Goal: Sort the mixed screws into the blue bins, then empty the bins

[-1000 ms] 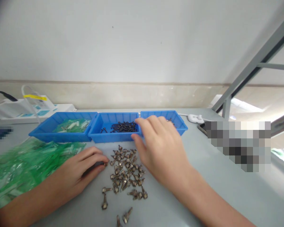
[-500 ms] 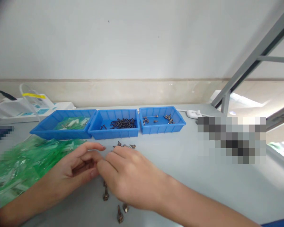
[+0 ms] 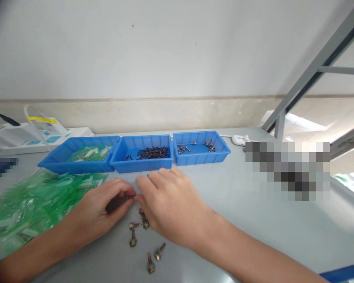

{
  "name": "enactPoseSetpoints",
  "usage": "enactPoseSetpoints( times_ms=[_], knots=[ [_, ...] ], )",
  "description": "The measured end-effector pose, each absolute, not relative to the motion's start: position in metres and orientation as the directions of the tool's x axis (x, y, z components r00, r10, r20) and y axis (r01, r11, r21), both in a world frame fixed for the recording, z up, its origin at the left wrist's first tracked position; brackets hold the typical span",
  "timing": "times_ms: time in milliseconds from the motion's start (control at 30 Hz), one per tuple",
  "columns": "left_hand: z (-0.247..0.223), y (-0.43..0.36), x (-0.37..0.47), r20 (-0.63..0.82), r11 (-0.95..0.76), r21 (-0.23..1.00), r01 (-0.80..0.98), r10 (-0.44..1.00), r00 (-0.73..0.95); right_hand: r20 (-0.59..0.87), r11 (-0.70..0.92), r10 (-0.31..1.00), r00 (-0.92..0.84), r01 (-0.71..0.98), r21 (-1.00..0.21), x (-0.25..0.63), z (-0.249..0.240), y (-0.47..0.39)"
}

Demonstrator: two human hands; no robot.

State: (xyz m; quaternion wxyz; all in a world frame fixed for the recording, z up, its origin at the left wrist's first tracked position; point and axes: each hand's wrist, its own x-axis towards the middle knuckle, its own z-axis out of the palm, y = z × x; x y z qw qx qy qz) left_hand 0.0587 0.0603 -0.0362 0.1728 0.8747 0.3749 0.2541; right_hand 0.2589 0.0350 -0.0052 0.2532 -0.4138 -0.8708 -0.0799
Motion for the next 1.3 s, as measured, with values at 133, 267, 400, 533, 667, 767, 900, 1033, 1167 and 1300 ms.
enactPoseSetpoints(
  times_ms=[133,267,400,533,667,767,900,1033,1167,1300],
  knots=[
    [-0.033,0.056,0.058,0.270,-0.522,0.717,0.462,0.819,0.507,0.444,0.710,0.657,-0.609,0.698,-0.094,0.247,-0.021,0.029],
    [-0.032,0.054,0.059,0.232,-0.420,0.848,0.324,0.843,0.485,0.479,0.730,0.613,-0.628,0.682,-0.040,0.248,-0.023,0.028],
    [-0.034,0.054,0.057,0.233,-0.460,0.797,0.392,0.832,0.504,0.523,0.698,0.606,-0.599,0.716,0.011,0.258,-0.013,0.036],
    [-0.037,0.059,0.053,0.323,-0.691,0.453,0.563,0.716,0.619,0.708,0.345,0.654,-0.266,0.938,0.033,0.283,0.007,0.050],
    [-0.039,0.063,0.053,0.317,-0.795,0.255,0.551,0.607,0.729,0.716,0.192,0.685,-0.132,0.981,-0.002,0.289,0.014,0.051],
    [-0.037,0.063,0.053,0.323,-0.797,0.263,0.544,0.604,0.728,0.589,0.415,0.737,-0.332,0.910,-0.006,0.273,0.004,0.042],
    [-0.034,0.060,0.054,0.326,-0.781,0.310,0.541,0.622,0.712,0.374,0.612,0.748,-0.548,0.788,-0.071,0.254,-0.015,0.034],
    [-0.033,0.059,0.055,0.288,-0.761,0.331,0.557,0.644,0.709,0.316,0.668,0.720,-0.617,0.741,-0.075,0.251,-0.022,0.033],
    [-0.033,0.058,0.055,0.275,-0.748,0.354,0.561,0.656,0.702,0.308,0.678,0.713,-0.629,0.731,-0.075,0.253,-0.022,0.035],
    [-0.033,0.059,0.054,0.274,-0.747,0.371,0.551,0.655,0.704,0.320,0.661,0.728,-0.606,0.745,-0.091,0.251,-0.025,0.035]
  ],
)
